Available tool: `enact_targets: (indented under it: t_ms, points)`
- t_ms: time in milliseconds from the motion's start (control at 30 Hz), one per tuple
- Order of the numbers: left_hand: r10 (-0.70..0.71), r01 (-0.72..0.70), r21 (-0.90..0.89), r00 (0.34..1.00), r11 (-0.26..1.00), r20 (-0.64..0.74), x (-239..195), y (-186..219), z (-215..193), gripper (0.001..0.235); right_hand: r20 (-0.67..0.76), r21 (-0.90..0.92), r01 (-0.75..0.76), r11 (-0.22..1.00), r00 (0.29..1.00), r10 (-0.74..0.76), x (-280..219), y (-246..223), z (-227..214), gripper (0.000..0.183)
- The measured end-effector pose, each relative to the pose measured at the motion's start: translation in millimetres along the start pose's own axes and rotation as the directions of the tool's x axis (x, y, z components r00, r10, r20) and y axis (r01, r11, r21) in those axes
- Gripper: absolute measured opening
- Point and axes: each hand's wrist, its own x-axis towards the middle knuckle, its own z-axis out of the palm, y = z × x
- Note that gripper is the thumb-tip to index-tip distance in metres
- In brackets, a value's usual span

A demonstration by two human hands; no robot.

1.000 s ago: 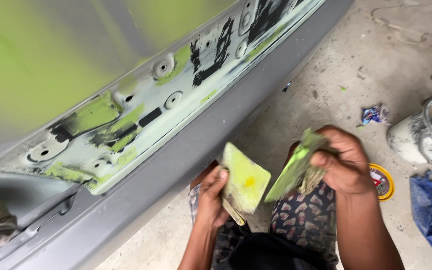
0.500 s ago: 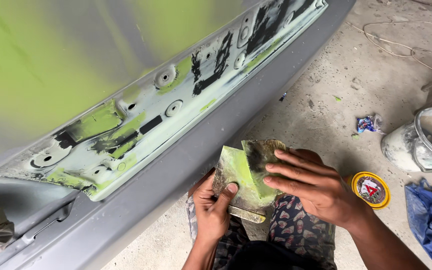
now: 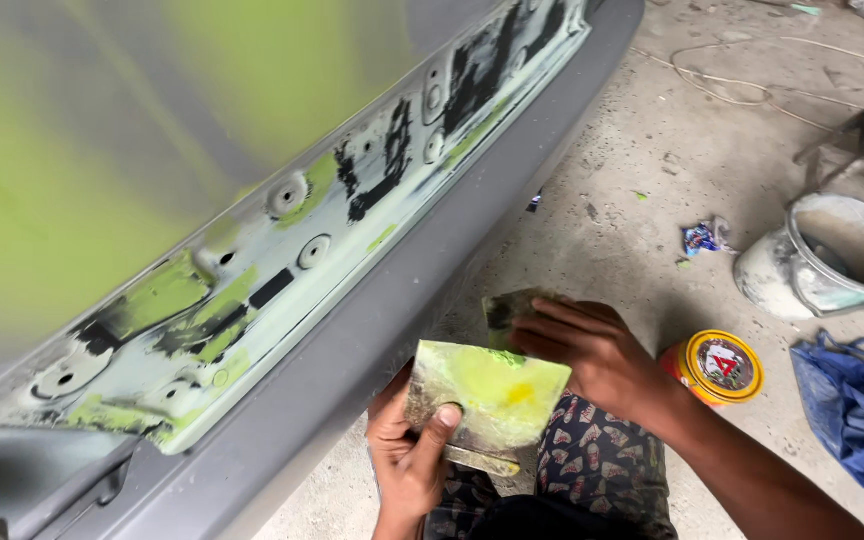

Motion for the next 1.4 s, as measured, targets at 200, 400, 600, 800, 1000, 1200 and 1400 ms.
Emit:
enact_targets:
  t_ms: [200, 400, 600, 800, 1000, 1200, 1400]
  points:
    - [-0.107, 0.079, -0.178, 0.982, 0.981, -0.158, 1, -22, -24, 0.034, 0.216, 0.866, -0.496, 0.058, 0.477, 0.852, -38, 11, 27, 0.037]
    - [-0.337, 0.291, -0.274, 0.931, 0.917, -0.141, -6, -44, -30, 0.05, 0.299, 0.954, -0.061, -0.293, 0.223, 0.928, -97, 10, 56, 0.038]
    - [-0.408, 0.362, -0.286, 0.905, 0.887, -0.12, 9, -37, -2, 0.039, 0.362, 0.889, 0.283, -0.36, 0.047, 0.931, -110, 10, 38, 0.049]
    - [-0.355, 0.351, -0.067, 0.934, 0.934, -0.051, 40, -34, 30, 0.032, -0.034, 0.387, 0.732, -0.561, 0.619, 0.785, -87, 3, 1, 0.051]
    - [-0.186, 0.203, 0.287, 0.979, 0.936, -0.085, 70, -62, 86, 0.027, -0.136, 0.358, 0.809, -0.466, 0.539, 0.831, -103, 53, -16, 0.073]
    - [0.053, -0.019, 0.429, 0.996, 0.903, -0.067, 90, -99, 161, 0.031, -0.25, 0.839, -0.165, 0.519, 0.73, 0.636, -71, 129, -54, 0.049]
    - [0.188, -0.082, 0.548, 0.972, 0.832, -0.141, 103, -139, 225, 0.033, -0.37, 0.284, -0.146, 0.948, 0.895, 0.248, -47, 201, -63, 0.053]
